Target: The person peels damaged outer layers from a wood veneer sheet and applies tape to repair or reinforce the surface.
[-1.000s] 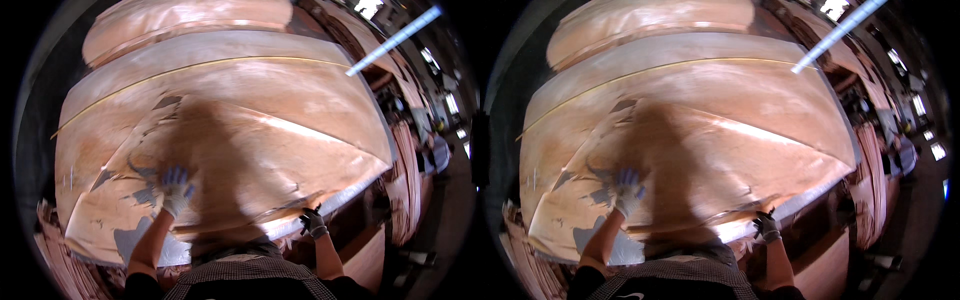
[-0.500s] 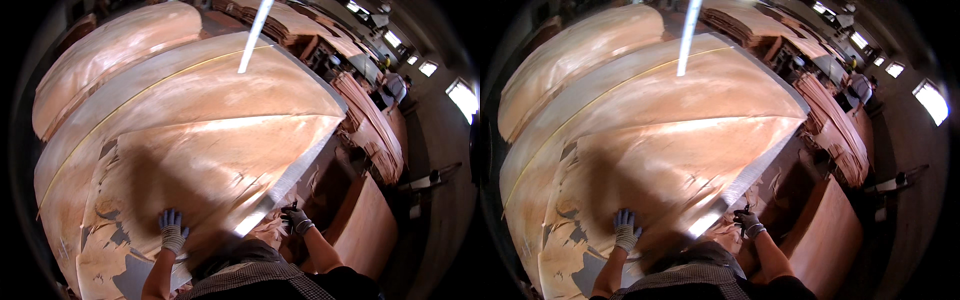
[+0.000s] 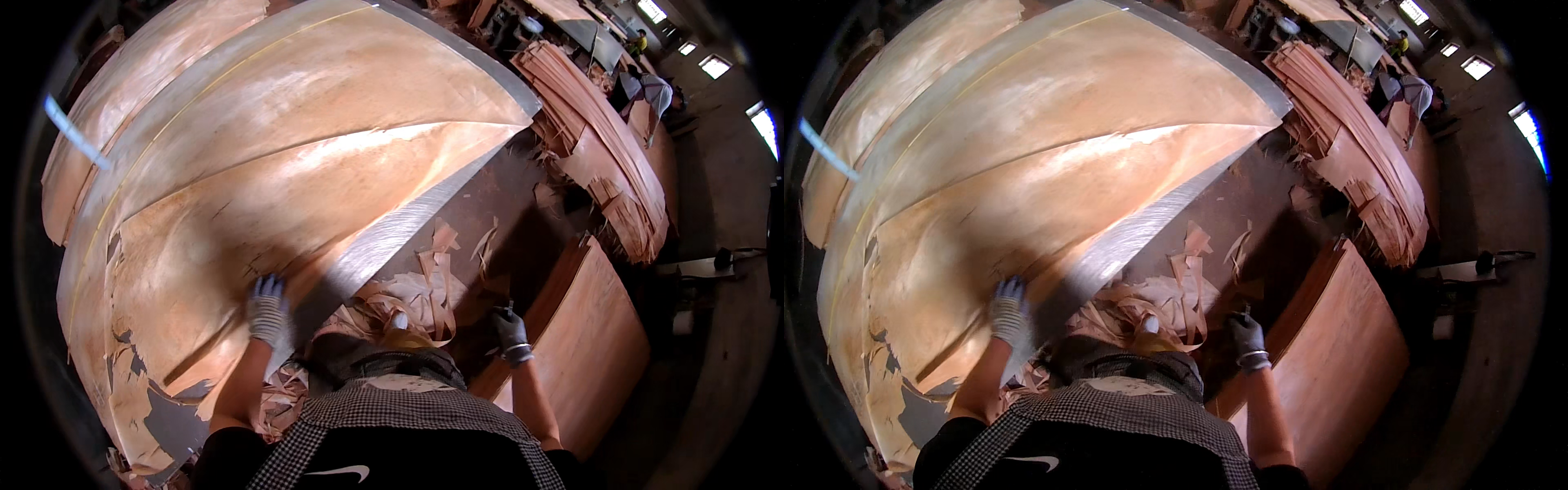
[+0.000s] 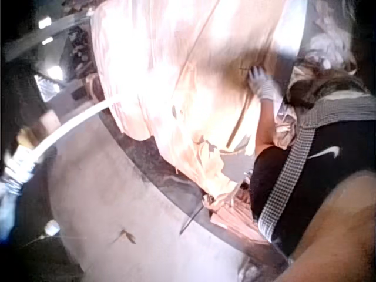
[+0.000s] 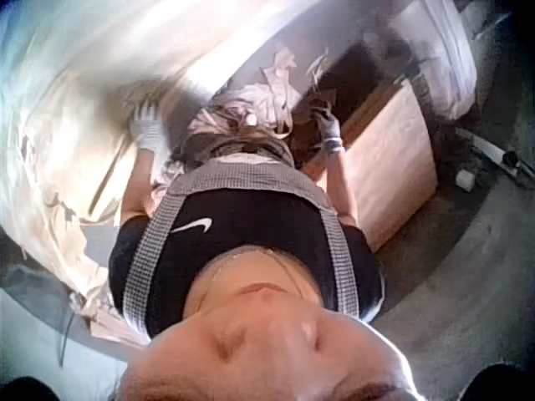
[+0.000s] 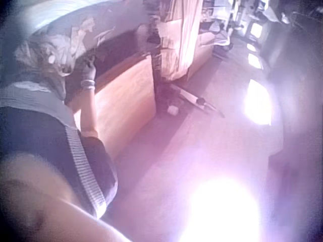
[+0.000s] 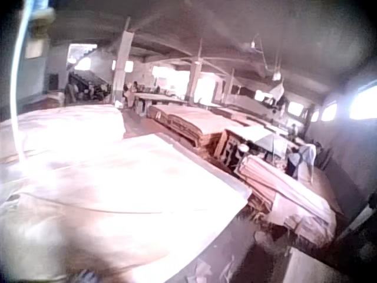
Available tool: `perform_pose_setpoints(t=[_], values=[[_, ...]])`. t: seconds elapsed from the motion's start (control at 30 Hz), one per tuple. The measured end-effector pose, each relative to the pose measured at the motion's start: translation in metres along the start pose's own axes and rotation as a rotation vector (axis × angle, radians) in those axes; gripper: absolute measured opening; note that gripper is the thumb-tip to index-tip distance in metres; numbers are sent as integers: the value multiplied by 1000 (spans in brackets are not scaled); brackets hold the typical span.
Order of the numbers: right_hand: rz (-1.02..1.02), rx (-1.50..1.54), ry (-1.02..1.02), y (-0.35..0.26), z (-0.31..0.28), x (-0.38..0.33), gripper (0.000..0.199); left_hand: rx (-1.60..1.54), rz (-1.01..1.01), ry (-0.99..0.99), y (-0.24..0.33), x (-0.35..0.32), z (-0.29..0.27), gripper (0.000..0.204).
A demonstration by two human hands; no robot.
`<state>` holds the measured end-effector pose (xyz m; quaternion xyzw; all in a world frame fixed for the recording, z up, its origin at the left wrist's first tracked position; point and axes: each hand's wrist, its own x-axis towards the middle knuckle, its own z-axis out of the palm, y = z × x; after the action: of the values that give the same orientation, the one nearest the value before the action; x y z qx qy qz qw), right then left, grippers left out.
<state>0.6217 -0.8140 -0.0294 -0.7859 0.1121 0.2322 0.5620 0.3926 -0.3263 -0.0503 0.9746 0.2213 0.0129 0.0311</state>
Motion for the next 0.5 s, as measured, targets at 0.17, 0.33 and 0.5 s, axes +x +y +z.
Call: perform_pose_setpoints(t=[0.17, 0.33, 0.5], values=[[-9, 116, 56, -7, -107, 67, 17, -547, -430, -432, -10, 19, -50, 28], [-95, 68, 2, -94, -103, 183, 15, -200, -9, -319, 102, 108, -83, 35], [-242, -16, -152, -232, -77, 293, 20, -404, 119, -250, 248, 209, -63, 38]])
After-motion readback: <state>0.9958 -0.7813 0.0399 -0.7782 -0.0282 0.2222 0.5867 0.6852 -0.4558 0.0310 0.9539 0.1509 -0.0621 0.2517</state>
